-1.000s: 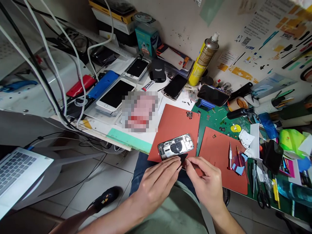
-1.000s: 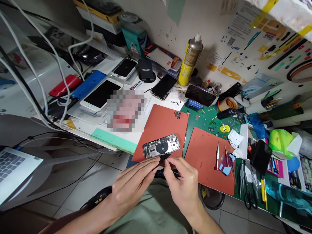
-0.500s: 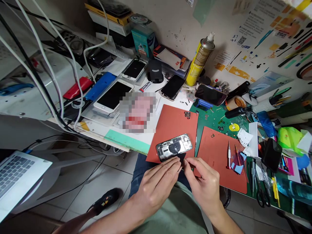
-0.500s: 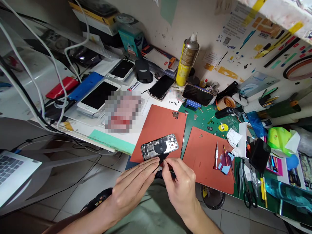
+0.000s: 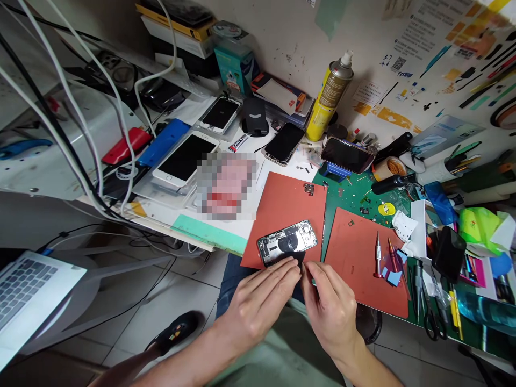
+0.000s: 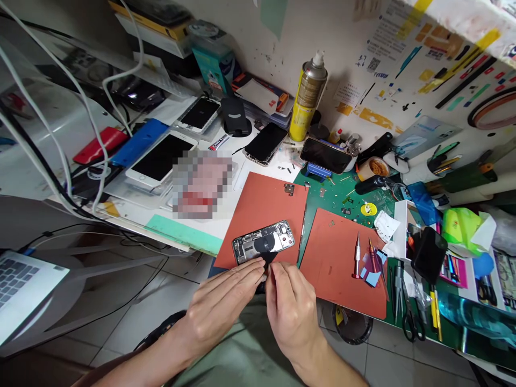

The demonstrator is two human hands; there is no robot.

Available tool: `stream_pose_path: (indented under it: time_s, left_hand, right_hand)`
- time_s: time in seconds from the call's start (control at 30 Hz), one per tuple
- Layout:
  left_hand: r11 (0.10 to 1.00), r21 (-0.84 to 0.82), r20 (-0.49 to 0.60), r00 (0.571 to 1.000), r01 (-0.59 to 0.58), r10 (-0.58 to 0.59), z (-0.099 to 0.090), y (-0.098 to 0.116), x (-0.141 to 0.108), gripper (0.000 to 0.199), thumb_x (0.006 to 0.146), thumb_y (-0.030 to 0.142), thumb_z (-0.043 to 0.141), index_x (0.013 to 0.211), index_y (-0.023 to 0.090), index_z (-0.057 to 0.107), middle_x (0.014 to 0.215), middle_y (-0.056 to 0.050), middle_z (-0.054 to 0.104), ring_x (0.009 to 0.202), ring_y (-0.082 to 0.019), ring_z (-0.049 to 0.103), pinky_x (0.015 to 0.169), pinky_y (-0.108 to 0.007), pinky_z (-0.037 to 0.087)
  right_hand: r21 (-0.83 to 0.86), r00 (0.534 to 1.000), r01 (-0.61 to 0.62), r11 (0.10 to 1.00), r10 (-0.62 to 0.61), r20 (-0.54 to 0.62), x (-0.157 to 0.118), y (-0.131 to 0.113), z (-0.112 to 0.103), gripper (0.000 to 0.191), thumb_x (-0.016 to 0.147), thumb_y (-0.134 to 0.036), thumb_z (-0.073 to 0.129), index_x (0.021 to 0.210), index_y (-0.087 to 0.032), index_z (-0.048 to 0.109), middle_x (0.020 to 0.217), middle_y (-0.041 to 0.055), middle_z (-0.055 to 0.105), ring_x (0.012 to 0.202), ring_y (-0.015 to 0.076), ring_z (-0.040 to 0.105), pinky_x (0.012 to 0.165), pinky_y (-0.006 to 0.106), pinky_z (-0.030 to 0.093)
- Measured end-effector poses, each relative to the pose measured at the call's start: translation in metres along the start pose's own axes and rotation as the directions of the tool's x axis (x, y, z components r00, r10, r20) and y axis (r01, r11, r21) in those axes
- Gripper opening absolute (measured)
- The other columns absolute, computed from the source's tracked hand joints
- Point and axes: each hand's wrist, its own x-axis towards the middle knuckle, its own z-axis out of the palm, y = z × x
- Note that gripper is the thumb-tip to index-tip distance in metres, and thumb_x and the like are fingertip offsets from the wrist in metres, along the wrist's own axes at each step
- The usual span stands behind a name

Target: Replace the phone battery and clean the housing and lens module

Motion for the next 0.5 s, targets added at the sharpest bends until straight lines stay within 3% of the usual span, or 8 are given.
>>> stream_pose_path:
  time_s: [0.07,0.1,0.17,0.23,0.27,0.37,0.5]
  left_hand:
    - [0.972,-0.118,-0.038,0.977,0.205,-0.211,-0.002,0.000,0.005,0.032,0.102,0.005,0.064,0.132,0.014,0.073,0.120,-0.008,0.083,0.107,-0.021,0.081,0.099,-0.028,0.066]
    - [0.913,-0.215,-0.020,0.933,0.347,-0.359,-0.004,0.000,0.008,0.025,0.103,0.010,0.066,0.124,0.018,0.077,0.110,-0.004,0.085,0.094,-0.018,0.084,0.089,-0.023,0.068]
    - [0.676,-0.426,0.104,0.775,0.601,-0.623,-0.007,0.000,0.014,0.013,0.103,0.021,0.069,0.110,0.021,0.081,0.095,0.001,0.085,0.075,-0.015,0.083,0.073,-0.019,0.069]
    - [0.404,-0.570,0.251,0.619,0.716,-0.744,-0.009,0.002,0.019,0.015,0.101,0.031,0.072,0.104,0.021,0.083,0.093,0.001,0.084,0.072,-0.018,0.081,0.068,-0.025,0.071]
    - [0.310,-0.609,0.296,0.572,0.730,-0.765,-0.009,0.002,0.021,0.017,0.099,0.035,0.074,0.103,0.021,0.084,0.095,0.000,0.084,0.074,-0.019,0.081,0.069,-0.029,0.072]
    - [0.205,-0.660,0.337,0.529,0.723,-0.779,-0.009,0.003,0.024,0.020,0.095,0.038,0.078,0.103,0.022,0.086,0.096,0.000,0.083,0.076,-0.019,0.079,0.071,-0.033,0.074]
    - [0.215,-0.661,0.330,0.535,0.719,-0.778,-0.008,0.004,0.024,0.018,0.094,0.036,0.079,0.102,0.023,0.087,0.091,0.001,0.083,0.072,-0.017,0.077,0.069,-0.030,0.073]
  right_hand:
    - [0.117,0.997,-0.078,0.990,0.077,0.010,0.000,0.000,-0.007,0.040,0.100,-0.003,0.062,0.136,-0.019,0.064,0.107,0.0110,0.077,0.094,0.0226,0.076,0.082,0.037,0.066]
    - [0.170,0.995,-0.097,0.981,0.099,0.002,-0.001,0.001,-0.009,0.046,0.099,-0.003,0.063,0.142,-0.020,0.061,0.114,0.0118,0.077,0.102,0.0242,0.075,0.086,0.040,0.066]
    - [0.244,0.995,-0.082,0.966,0.093,-0.035,-0.002,0.003,-0.012,0.057,0.097,-0.001,0.064,0.150,-0.021,0.057,0.120,0.0128,0.076,0.111,0.0266,0.074,0.091,0.043,0.065]
    - [0.296,0.997,-0.040,0.954,0.060,-0.058,-0.002,0.007,-0.009,0.063,0.096,0.002,0.067,0.153,-0.021,0.055,0.118,0.0118,0.078,0.110,0.0267,0.074,0.090,0.044,0.065]
    - [0.319,0.997,-0.030,0.947,0.050,-0.057,-0.002,0.008,-0.006,0.065,0.095,0.002,0.068,0.154,-0.021,0.055,0.117,0.0111,0.079,0.108,0.0263,0.075,0.089,0.043,0.065]
    - [0.353,0.998,-0.013,0.936,0.033,-0.051,-0.001,0.011,0.003,0.067,0.094,0.004,0.069,0.155,-0.021,0.054,0.113,0.0096,0.081,0.104,0.0255,0.077,0.087,0.042,0.066]
    - [0.359,0.998,0.039,0.933,-0.021,-0.053,0.004,0.013,0.007,0.068,0.094,0.007,0.067,0.155,-0.021,0.055,0.112,0.0101,0.081,0.100,0.0253,0.078,0.082,0.041,0.066]
